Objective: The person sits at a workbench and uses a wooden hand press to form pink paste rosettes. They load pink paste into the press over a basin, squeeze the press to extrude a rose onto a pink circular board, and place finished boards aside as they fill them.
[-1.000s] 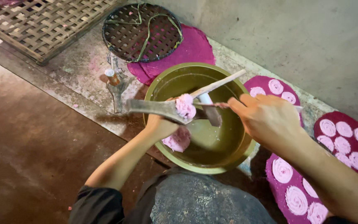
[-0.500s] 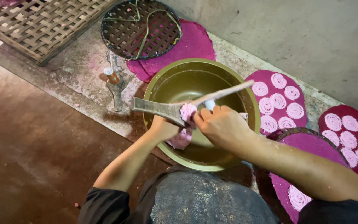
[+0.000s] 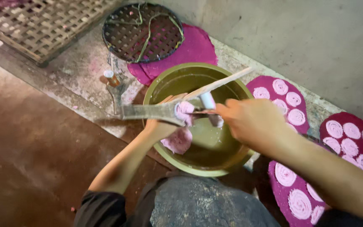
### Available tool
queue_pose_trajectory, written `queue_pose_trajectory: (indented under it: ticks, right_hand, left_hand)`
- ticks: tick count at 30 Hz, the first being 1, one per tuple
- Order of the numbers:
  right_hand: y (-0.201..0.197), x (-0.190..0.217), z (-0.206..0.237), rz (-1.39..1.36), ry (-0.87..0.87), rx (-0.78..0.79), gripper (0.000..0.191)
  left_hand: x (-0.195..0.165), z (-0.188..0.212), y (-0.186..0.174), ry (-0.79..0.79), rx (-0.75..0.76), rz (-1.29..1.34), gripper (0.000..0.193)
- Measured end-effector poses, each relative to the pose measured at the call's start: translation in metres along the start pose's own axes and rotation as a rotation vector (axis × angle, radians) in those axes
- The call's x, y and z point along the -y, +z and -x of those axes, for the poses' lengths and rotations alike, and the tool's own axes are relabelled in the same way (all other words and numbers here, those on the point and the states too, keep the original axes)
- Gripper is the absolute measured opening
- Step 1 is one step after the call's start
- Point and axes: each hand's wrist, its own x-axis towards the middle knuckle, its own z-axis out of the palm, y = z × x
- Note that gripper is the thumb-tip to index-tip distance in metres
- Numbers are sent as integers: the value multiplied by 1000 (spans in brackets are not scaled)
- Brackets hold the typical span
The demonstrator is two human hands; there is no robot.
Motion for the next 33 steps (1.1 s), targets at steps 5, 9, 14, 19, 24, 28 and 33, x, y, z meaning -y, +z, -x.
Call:
queue_pose_trajectory:
  ticks: [5,9,14,19,24,28,33]
  right_hand:
    - [-1,43,-26,148,-206,-105,20]
    - [-33,14,2,44,-10,-33,20]
    - [-38,-12,10,0,96,129,21]
    - [11,23,-27,166,-81,-49,22]
    - [35,38,-40,172,-201,-128,17]
    - [25,6,-8,-66,33,-182,20]
    - [76,6,-16,-613,342,-241,26]
  left_hand:
    - [-13,8,14,-137,-23,374,53]
    - [0,2,-13,-189,-41,193,35]
    - [7,-5,-30,221,-273,-155,61]
    - [9,-7,-5,264,-194,-19,68]
    - [18,0,10,117,-98,-91,59]
    - [29,-8,-9,-183,-64,207,40]
    - [23,-20,-24,159,-404,-183,49]
